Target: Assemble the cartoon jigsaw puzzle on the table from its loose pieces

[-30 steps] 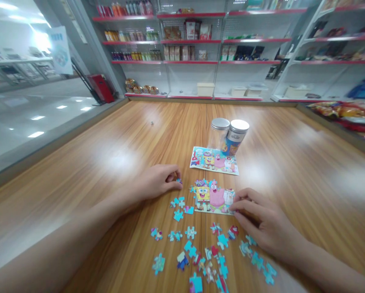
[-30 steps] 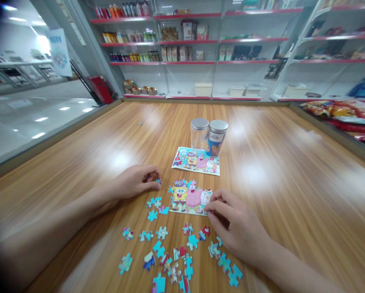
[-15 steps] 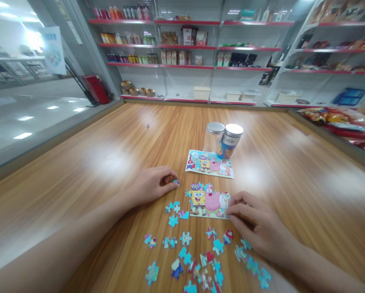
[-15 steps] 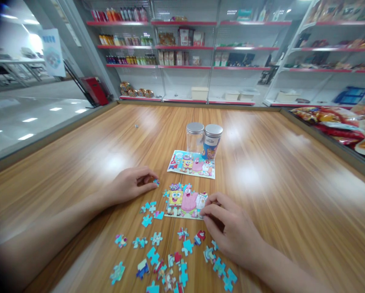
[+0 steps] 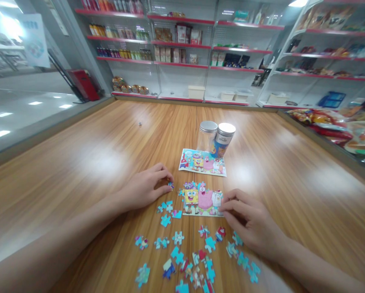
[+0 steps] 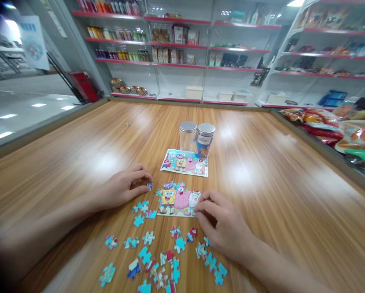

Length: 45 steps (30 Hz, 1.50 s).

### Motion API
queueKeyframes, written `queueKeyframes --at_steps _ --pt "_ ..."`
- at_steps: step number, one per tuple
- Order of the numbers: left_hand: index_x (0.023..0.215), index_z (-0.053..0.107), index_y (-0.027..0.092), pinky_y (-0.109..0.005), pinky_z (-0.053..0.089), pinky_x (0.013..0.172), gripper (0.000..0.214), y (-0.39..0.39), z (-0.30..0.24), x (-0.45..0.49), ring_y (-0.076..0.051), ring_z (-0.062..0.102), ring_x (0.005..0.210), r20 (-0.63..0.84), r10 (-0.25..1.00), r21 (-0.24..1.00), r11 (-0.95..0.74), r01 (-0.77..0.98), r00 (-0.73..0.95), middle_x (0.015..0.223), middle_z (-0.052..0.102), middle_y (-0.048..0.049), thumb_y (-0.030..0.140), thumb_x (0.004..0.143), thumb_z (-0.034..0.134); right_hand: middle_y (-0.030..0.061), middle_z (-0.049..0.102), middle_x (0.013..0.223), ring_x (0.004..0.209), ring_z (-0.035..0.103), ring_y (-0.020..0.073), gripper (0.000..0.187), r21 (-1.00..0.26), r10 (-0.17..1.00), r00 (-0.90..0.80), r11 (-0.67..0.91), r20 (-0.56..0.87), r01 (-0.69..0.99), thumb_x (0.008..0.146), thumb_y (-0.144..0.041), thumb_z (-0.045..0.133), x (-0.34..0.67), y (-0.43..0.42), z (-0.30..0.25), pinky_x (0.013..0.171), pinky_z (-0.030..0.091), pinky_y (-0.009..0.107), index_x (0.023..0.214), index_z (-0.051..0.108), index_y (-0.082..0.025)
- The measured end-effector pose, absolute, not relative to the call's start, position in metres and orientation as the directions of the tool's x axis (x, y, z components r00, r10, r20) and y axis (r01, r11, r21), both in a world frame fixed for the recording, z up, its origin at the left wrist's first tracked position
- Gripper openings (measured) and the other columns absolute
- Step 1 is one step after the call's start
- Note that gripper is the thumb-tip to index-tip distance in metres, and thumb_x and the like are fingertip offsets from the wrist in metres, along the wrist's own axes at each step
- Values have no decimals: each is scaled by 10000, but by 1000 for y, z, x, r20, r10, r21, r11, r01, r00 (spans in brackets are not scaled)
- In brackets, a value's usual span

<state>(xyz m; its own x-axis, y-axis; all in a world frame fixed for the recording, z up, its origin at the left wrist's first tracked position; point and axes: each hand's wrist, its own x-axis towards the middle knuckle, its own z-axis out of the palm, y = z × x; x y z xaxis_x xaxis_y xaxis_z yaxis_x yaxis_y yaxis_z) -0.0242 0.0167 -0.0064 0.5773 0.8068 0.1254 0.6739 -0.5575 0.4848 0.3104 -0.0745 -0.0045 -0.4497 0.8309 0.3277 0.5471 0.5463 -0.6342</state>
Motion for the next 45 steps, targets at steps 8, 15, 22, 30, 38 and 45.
queueKeyframes --at_steps 8,15,22,30,38,45 --pt "1067 620 208 -255 492 785 134 12 -11 -20 -159 614 942 208 752 558 -616 555 626 1089 626 -39 280 956 607 77 605 1039 926 627 176 196 -630 822 -463 558 331 540 933 -99 553 312 -74 -5 776 523 294 1018 696 -202" --pt "1014 674 205 -279 472 821 114 8 -8 -13 -162 607 919 247 762 611 -602 515 598 973 668 -22 268 920 672 75 606 1039 924 631 179 199 -624 824 -462 555 327 550 931 -96 550 311 -75 -4 769 523 294 1018 691 -206" --pt "992 725 216 -232 406 614 174 -1 -9 -3 -109 520 680 137 881 788 -374 488 453 830 637 4 368 917 682 78 600 1050 930 627 184 183 -630 832 -469 540 297 558 939 -112 547 312 -74 -6 777 526 307 1036 670 -207" --pt "993 661 193 -232 448 649 189 1 -17 0 -121 574 732 119 909 824 -315 471 400 860 657 0 332 879 719 85 595 1079 957 625 197 173 -615 840 -465 529 280 585 947 -132 546 313 -74 -7 800 528 328 1034 671 -214" --pt "973 704 192 -273 497 719 96 -3 -13 3 -158 597 831 198 870 721 -441 534 451 900 625 -36 238 918 641 90 596 1086 966 623 214 173 -592 836 -474 537 277 601 950 -144 546 314 -73 -8 802 533 348 1039 673 -221" --pt "998 688 197 -328 510 831 111 -3 -10 3 -192 598 936 285 818 646 -549 530 500 945 686 -41 201 939 594 91 600 1071 956 627 215 176 -588 832 -477 543 284 599 948 -142 542 313 -73 -6 787 538 340 1030 675 -222"
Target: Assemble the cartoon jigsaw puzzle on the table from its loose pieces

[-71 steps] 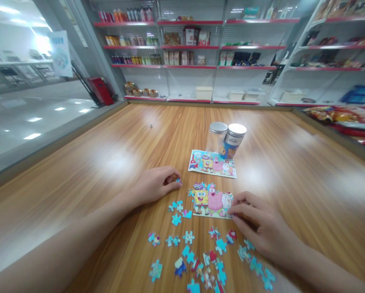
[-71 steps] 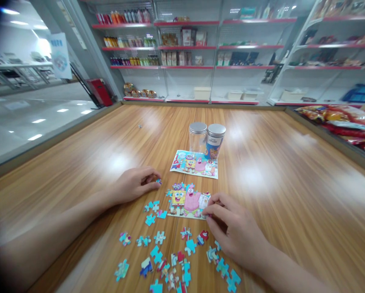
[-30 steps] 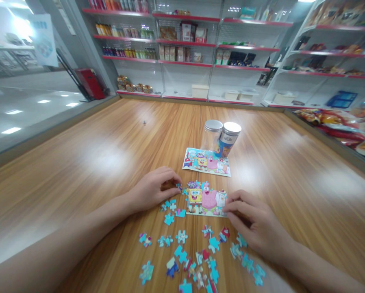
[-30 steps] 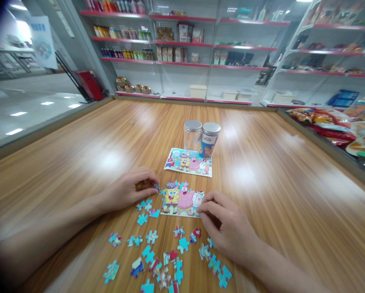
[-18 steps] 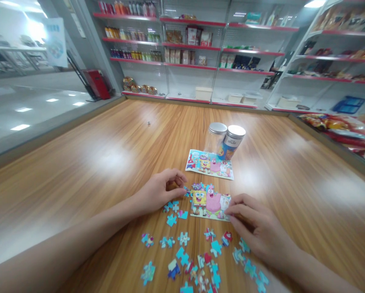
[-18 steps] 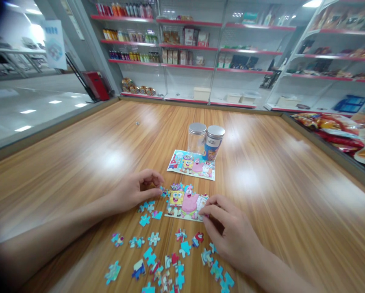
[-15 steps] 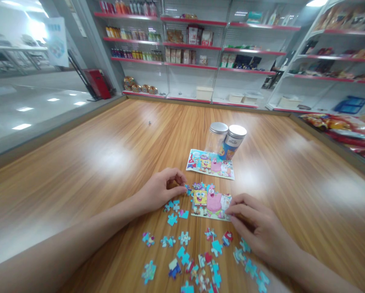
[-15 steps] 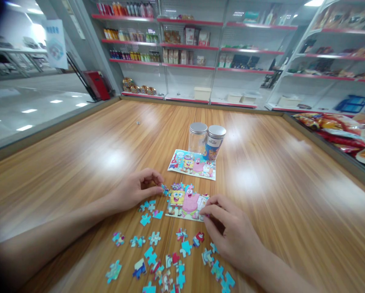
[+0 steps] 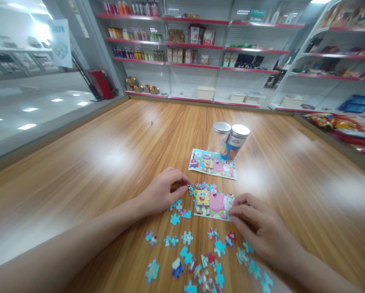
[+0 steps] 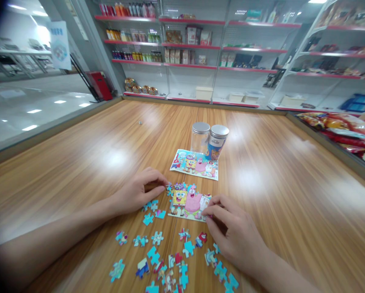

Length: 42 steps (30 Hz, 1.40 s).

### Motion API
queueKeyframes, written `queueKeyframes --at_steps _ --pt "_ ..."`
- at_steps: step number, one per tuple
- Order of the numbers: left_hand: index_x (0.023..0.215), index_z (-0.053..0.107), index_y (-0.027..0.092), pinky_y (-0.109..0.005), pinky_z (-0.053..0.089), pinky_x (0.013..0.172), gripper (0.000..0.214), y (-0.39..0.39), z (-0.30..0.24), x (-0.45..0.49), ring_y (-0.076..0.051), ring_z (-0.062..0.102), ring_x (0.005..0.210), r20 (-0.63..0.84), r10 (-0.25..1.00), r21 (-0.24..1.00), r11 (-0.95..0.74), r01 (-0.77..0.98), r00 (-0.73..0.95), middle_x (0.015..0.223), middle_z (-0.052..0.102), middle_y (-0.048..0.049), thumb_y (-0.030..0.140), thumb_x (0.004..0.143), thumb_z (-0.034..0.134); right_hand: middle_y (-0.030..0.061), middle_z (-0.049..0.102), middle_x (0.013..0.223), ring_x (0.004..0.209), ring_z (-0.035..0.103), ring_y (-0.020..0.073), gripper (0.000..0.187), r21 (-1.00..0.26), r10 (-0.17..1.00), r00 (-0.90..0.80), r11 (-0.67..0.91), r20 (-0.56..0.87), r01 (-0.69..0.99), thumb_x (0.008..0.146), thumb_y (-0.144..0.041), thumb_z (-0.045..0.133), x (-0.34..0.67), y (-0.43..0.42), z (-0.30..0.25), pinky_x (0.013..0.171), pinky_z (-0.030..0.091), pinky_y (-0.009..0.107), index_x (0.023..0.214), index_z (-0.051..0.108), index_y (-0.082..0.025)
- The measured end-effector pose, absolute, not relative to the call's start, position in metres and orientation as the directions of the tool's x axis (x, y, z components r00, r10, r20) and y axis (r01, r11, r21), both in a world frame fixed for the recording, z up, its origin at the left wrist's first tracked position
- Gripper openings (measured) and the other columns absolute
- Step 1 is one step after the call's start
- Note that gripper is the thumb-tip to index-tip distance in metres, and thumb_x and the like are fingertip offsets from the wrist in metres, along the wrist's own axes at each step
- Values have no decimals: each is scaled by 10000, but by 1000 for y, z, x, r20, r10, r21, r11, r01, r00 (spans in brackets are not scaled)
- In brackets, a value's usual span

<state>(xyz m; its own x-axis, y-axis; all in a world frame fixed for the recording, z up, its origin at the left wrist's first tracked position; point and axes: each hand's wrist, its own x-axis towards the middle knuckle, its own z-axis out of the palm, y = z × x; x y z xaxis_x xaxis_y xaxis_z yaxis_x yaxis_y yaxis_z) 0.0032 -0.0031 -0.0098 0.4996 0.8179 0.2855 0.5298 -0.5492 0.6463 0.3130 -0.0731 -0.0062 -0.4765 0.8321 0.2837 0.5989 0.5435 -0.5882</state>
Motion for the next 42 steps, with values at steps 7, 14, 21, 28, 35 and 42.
queueKeyframes --at_steps 7,14,21,28,35,42 --pt "1060 700 174 -366 484 857 231 -6 -6 -4 -215 548 983 390 638 390 -768 509 664 1032 625 -93 104 953 508 95 590 1083 964 623 212 181 -590 828 -482 549 287 592 943 -136 548 313 -74 -7 796 536 341 1043 675 -218" --pt "1189 680 170 -414 510 932 297 -4 -7 -7 -239 537 1057 377 553 310 -831 461 744 1162 652 -116 98 961 503 97 591 1078 957 624 210 185 -599 833 -478 540 280 591 948 -138 542 313 -73 -8 786 541 338 1045 676 -219" --pt "1268 651 175 -432 526 957 362 -3 -6 -7 -248 533 1099 368 526 301 -848 436 767 1222 653 -114 80 956 495 100 603 1075 953 634 215 180 -589 828 -476 551 297 591 940 -142 550 313 -73 -7 781 556 336 1034 683 -218" --pt "1296 637 172 -454 537 965 379 -3 -8 -7 -261 532 1123 355 520 270 -853 447 777 1251 648 -124 74 958 497 99 600 1076 958 630 216 184 -588 832 -474 544 287 599 940 -143 547 313 -74 -7 785 551 339 1035 683 -221" --pt "1304 628 172 -469 544 974 423 -2 -6 -8 -267 543 1139 364 494 256 -868 425 790 1259 656 -127 43 914 526 100 611 1067 947 637 217 181 -576 830 -470 550 298 605 932 -140 555 313 -73 -7 773 560 336 1022 689 -220" --pt "1314 608 164 -471 522 1021 466 -3 -5 -8 -265 514 1180 366 520 262 -853 450 772 1318 625 -123 2 888 508 101 607 1072 945 635 214 190 -581 822 -480 562 308 589 929 -130 557 313 -73 -8 771 561 334 1033 688 -221"
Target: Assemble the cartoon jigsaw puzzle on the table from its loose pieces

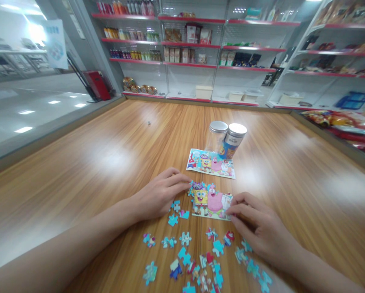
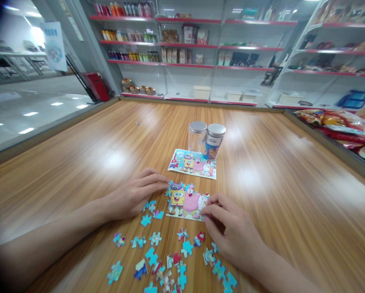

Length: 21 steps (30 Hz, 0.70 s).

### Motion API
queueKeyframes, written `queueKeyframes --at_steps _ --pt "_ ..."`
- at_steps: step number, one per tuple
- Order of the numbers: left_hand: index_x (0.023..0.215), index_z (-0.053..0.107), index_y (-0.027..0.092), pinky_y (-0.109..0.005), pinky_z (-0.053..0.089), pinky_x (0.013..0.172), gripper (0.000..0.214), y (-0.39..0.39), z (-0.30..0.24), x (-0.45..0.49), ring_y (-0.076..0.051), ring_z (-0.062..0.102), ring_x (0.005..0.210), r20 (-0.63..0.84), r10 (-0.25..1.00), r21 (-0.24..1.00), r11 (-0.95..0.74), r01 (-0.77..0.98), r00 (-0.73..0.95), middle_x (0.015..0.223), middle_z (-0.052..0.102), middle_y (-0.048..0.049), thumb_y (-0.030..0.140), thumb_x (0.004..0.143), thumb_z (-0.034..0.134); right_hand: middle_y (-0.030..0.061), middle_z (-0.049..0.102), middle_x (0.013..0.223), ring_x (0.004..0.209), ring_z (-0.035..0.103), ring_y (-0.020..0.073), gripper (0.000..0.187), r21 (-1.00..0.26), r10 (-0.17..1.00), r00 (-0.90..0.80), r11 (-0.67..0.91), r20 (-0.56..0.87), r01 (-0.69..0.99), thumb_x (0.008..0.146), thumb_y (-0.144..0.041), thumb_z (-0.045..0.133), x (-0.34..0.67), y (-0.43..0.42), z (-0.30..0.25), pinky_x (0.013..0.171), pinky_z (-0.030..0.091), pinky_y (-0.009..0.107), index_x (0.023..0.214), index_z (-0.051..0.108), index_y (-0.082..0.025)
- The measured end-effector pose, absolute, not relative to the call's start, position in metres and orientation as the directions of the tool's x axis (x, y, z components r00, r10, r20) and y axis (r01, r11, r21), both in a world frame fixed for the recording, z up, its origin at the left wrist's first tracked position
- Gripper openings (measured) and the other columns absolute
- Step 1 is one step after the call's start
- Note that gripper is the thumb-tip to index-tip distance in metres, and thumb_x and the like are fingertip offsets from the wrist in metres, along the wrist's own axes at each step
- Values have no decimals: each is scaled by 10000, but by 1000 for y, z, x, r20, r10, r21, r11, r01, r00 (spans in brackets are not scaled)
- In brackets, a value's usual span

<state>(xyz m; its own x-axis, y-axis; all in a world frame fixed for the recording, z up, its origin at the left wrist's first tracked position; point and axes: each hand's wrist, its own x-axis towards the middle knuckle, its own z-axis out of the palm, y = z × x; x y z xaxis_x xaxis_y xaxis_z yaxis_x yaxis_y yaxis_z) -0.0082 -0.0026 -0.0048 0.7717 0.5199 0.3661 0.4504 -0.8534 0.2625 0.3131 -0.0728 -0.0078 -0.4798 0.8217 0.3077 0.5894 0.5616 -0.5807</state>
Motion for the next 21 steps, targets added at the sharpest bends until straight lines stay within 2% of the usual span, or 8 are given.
queueKeyframes --at_steps 6,21 --pt "1385 557 169 -511 481 1077 571 -1 -7 -8 -297 442 1282 314 503 231 -863 449 805 1430 568 -106 -14 844 528 94 597 1072 950 628 213 193 -593 829 -475 549 296 589 931 -130 557 313 -73 -8 779 548 336 1043 682 -223" --pt "1426 524 169 -505 466 1097 640 -1 -5 -8 -291 433 1278 294 507 228 -860 456 810 1450 562 -84 -32 819 514 83 583 1077 961 617 204 184 -593 832 -477 542 282 595 944 -133 544 314 -74 -9 794 524 327 1040 673 -225"
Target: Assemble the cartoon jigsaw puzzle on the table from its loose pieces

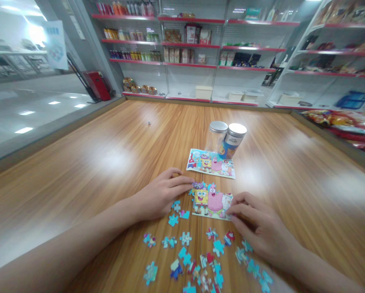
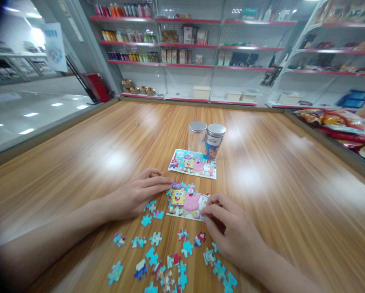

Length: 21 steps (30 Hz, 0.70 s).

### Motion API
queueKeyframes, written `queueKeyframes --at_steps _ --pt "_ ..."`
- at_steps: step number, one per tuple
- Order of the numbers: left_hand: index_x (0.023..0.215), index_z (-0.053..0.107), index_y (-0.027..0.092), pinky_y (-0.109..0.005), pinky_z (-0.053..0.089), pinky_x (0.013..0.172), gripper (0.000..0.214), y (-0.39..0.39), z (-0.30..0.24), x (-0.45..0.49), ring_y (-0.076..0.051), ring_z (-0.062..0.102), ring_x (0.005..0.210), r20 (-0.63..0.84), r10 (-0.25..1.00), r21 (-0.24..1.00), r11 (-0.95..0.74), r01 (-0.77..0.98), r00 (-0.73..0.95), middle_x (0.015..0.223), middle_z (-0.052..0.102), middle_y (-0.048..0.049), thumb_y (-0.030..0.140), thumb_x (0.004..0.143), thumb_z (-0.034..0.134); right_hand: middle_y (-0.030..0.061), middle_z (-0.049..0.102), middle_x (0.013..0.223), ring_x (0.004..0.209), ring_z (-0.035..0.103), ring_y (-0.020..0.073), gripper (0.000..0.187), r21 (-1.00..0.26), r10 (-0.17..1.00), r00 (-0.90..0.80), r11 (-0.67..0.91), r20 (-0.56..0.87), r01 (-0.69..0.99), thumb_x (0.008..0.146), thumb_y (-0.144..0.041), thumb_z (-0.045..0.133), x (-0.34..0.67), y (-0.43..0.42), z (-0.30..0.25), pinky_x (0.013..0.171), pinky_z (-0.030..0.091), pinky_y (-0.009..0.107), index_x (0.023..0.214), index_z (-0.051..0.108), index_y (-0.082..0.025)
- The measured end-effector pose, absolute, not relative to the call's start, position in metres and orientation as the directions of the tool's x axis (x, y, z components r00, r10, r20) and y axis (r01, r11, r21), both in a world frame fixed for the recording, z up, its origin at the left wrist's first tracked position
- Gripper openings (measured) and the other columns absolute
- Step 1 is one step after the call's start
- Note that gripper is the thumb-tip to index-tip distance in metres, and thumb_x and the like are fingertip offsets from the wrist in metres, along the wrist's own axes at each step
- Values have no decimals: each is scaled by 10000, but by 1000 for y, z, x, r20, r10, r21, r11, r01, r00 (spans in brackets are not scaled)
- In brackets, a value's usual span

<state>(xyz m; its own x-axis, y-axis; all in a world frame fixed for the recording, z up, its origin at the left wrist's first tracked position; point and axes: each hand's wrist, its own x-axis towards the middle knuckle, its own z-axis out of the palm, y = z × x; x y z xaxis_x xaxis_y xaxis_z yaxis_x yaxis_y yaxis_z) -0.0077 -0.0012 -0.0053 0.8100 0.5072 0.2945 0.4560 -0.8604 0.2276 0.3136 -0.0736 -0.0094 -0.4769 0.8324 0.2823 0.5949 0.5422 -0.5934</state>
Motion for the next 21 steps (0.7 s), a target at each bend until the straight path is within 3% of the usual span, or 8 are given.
queueKeyframes --at_steps 12,21 --pt "1452 498 176 -492 448 1083 676 0 -3 -10 -286 444 1233 264 489 174 -872 458 831 1481 541 -75 -6 802 537 87 588 1078 949 621 204 177 -596 837 -474 534 272 600 953 -144 538 313 -74 -8 786 525 329 1037 673 -222" --pt "1490 451 189 -490 417 1067 645 2 -2 -13 -294 438 1192 204 475 85 -879 468 856 1535 488 -48 31 867 502 77 583 1080 961 615 196 181 -597 836 -477 535 271 598 949 -133 542 314 -73 -9 804 520 324 1037 670 -226"
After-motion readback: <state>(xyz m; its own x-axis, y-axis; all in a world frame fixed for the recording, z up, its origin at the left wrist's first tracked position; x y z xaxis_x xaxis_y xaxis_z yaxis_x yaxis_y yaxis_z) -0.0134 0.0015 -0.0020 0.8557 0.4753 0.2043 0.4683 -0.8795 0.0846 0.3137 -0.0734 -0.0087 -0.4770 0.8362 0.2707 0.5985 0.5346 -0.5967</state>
